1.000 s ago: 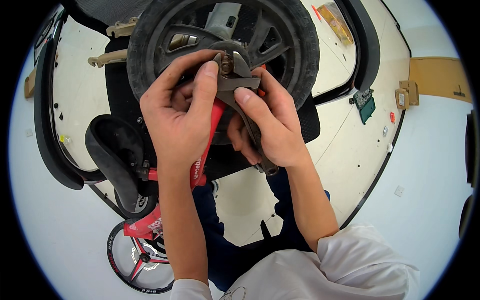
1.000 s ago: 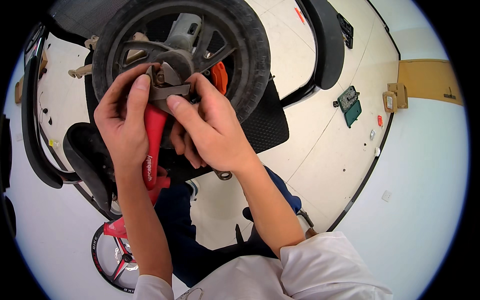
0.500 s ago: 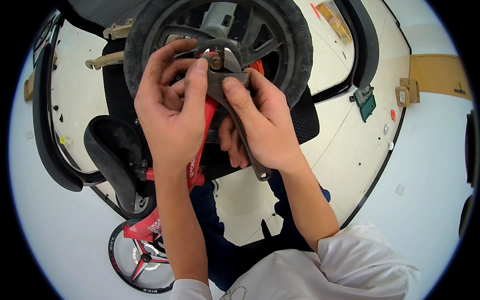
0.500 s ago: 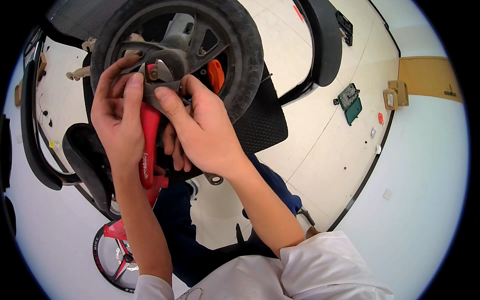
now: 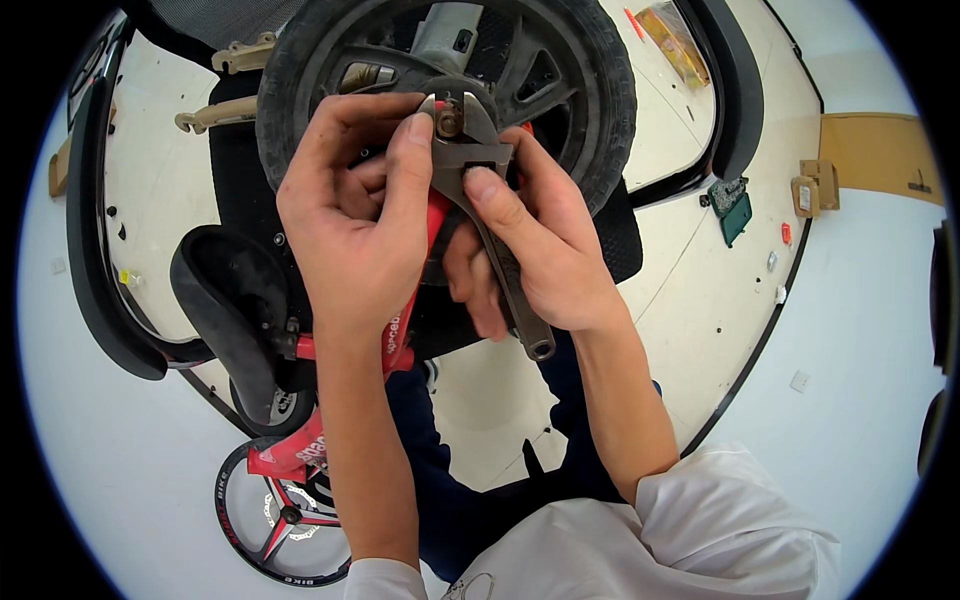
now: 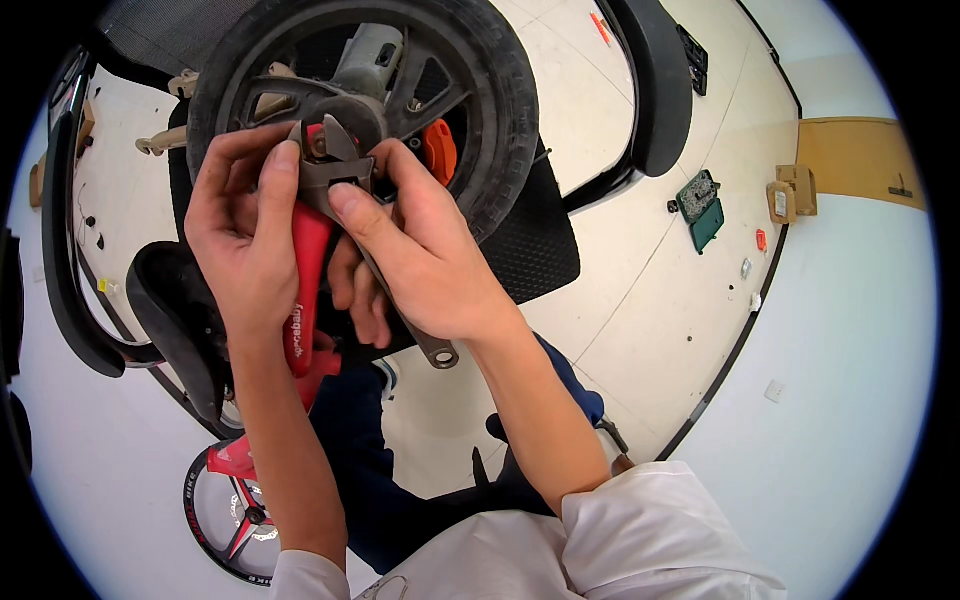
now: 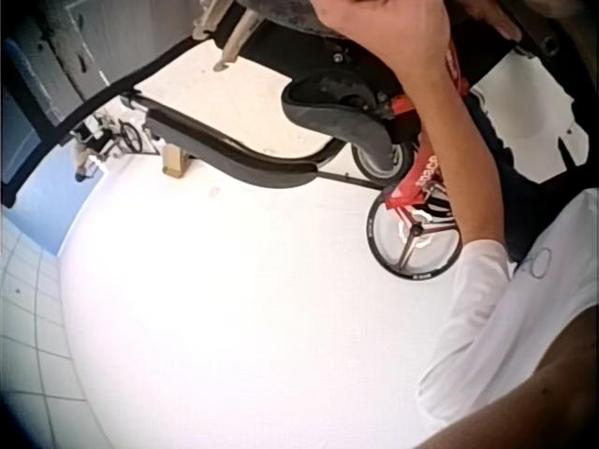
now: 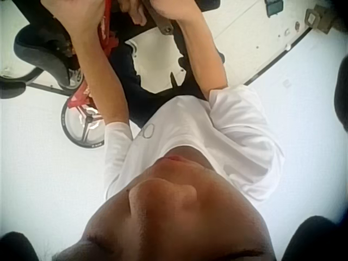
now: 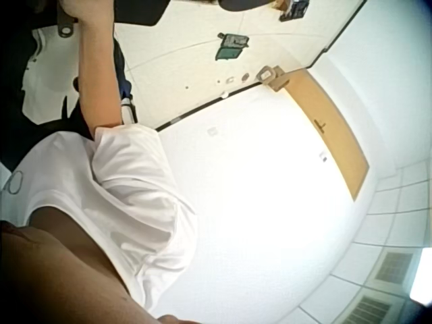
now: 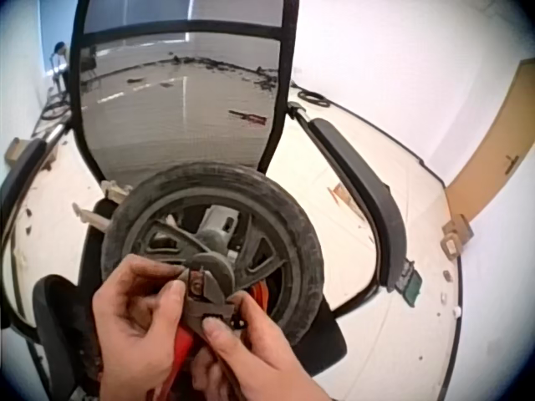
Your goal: The person uses a red adjustable wrench to tighten a bolt on the front wheel hub of a pink balance bike. The person repositions the bike and continues tightening the same bolt from different angles.
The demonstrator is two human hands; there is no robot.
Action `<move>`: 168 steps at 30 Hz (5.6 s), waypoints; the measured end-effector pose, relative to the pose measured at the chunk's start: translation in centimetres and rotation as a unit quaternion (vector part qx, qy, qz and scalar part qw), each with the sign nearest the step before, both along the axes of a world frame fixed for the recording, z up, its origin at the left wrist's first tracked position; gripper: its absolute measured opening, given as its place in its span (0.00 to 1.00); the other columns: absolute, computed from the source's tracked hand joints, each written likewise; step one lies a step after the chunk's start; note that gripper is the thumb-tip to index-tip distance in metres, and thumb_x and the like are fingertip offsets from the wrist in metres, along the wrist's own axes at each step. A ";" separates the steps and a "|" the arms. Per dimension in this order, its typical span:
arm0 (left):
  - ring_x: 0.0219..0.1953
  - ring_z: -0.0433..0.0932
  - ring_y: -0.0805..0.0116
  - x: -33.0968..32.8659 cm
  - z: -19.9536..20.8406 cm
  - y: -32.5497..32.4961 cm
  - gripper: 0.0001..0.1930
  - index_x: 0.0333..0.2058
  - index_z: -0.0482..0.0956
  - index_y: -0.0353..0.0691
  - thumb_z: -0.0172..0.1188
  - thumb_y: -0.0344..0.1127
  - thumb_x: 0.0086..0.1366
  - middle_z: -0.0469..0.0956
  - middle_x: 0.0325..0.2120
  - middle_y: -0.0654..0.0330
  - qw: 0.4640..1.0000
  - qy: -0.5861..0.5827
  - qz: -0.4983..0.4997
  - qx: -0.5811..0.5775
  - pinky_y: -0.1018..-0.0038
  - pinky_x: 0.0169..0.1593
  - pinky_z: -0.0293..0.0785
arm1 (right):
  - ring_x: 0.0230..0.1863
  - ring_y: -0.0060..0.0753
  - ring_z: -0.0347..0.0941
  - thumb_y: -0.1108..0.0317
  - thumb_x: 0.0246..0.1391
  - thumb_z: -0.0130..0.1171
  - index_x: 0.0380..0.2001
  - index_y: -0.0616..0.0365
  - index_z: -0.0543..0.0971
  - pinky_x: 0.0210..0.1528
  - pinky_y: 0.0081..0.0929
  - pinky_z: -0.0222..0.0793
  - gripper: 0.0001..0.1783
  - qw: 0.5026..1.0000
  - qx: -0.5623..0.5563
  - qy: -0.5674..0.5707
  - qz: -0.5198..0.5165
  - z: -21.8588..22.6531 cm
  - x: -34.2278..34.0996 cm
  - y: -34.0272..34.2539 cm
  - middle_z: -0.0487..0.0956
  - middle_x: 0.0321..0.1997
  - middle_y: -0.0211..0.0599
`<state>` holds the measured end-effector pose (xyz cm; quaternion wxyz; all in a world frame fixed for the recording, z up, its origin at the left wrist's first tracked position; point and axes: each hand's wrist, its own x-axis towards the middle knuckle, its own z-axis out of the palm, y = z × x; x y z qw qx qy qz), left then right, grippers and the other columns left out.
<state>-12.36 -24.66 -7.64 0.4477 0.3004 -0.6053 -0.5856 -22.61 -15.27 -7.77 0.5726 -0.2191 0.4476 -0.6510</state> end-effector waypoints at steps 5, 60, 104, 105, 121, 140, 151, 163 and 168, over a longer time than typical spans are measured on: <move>0.36 0.80 0.78 0.2 -0.6 -0.3 0.04 0.38 0.74 0.29 0.59 0.24 0.68 0.80 0.37 0.57 1.000 -0.008 -0.001 -0.025 0.84 0.37 0.77 | 0.08 0.23 0.66 0.59 0.72 0.47 0.53 0.63 0.61 0.10 0.17 0.58 0.19 0.997 0.045 0.059 0.009 0.1 0.3 -0.4 0.75 0.16 0.40; 0.38 0.81 0.73 0.4 -0.4 -0.1 0.12 0.46 0.72 0.30 0.59 0.22 0.65 0.76 0.39 0.54 0.999 0.017 -0.009 0.034 0.80 0.39 0.78 | 0.17 0.18 0.68 0.67 0.60 0.64 0.37 0.66 0.74 0.13 0.18 0.60 0.13 0.974 0.034 0.203 0.090 0.8 -5.8 -1.1 0.76 0.28 0.34; 0.26 0.74 0.81 0.1 -0.6 0.0 0.19 0.55 0.76 0.35 0.61 0.30 0.66 0.75 0.42 0.60 0.997 -0.047 -0.067 0.012 0.85 0.26 0.68 | 0.14 0.13 0.65 0.61 0.61 0.64 0.39 0.65 0.80 0.14 0.14 0.54 0.15 0.967 0.090 0.225 0.078 1.8 -5.7 -1.3 0.77 0.20 0.31; 0.26 0.74 0.81 0.1 -0.5 0.0 0.19 0.55 0.77 0.34 0.61 0.30 0.66 0.75 0.42 0.60 0.996 -0.052 -0.067 0.014 0.85 0.26 0.68 | 0.14 0.14 0.65 0.61 0.61 0.64 0.39 0.65 0.79 0.14 0.15 0.54 0.15 0.968 0.088 0.225 0.070 1.5 -5.5 -1.4 0.78 0.21 0.31; 0.26 0.74 0.80 0.1 -0.2 0.1 0.19 0.55 0.76 0.33 0.62 0.33 0.66 0.75 0.41 0.60 0.995 -0.041 -0.067 0.061 0.84 0.25 0.69 | 0.17 0.18 0.71 0.66 0.52 0.72 0.37 0.67 0.78 0.15 0.16 0.59 0.17 0.942 0.105 0.316 0.044 3.0 -5.8 -1.7 0.78 0.26 0.34; 0.46 0.83 0.62 0.4 -1.5 -0.1 0.26 0.55 0.73 0.29 0.64 0.24 0.55 0.80 0.44 0.49 0.996 -0.068 -0.054 -0.028 0.73 0.48 0.79 | 0.29 0.14 0.75 0.71 0.54 0.70 0.38 0.68 0.81 0.27 0.14 0.69 0.12 0.839 0.001 0.543 0.022 3.1 -6.6 -0.5 0.83 0.33 0.36; 0.39 0.84 0.68 0.6 0.6 0.0 0.26 0.55 0.75 0.31 0.66 0.23 0.55 0.81 0.41 0.49 0.993 -0.046 -0.072 0.076 0.75 0.42 0.81 | 0.21 0.19 0.75 0.61 0.51 0.73 0.37 0.63 0.83 0.21 0.17 0.71 0.16 0.687 0.028 0.642 0.339 8.8 -12.7 -8.1 0.83 0.26 0.33; 0.35 0.83 0.56 -0.2 -0.9 0.0 0.21 0.43 0.81 0.33 0.75 0.34 0.52 0.83 0.35 0.50 0.990 -0.103 0.042 -0.090 0.67 0.41 0.79 | 0.32 0.36 0.82 0.61 0.44 0.76 0.40 0.64 0.86 0.35 0.31 0.78 0.22 0.500 0.030 0.703 0.506 14.9 -9.6 -15.9 0.86 0.34 0.42; 0.35 0.82 0.76 -0.2 -1.4 -0.2 0.21 0.48 0.80 0.28 0.73 0.27 0.56 0.84 0.35 0.53 0.986 -0.110 0.030 -0.118 0.81 0.38 0.79 | 0.30 0.28 0.80 0.60 0.44 0.76 0.41 0.61 0.85 0.34 0.21 0.76 0.22 0.556 -0.159 0.800 0.163 9.7 -11.9 -12.1 0.85 0.33 0.39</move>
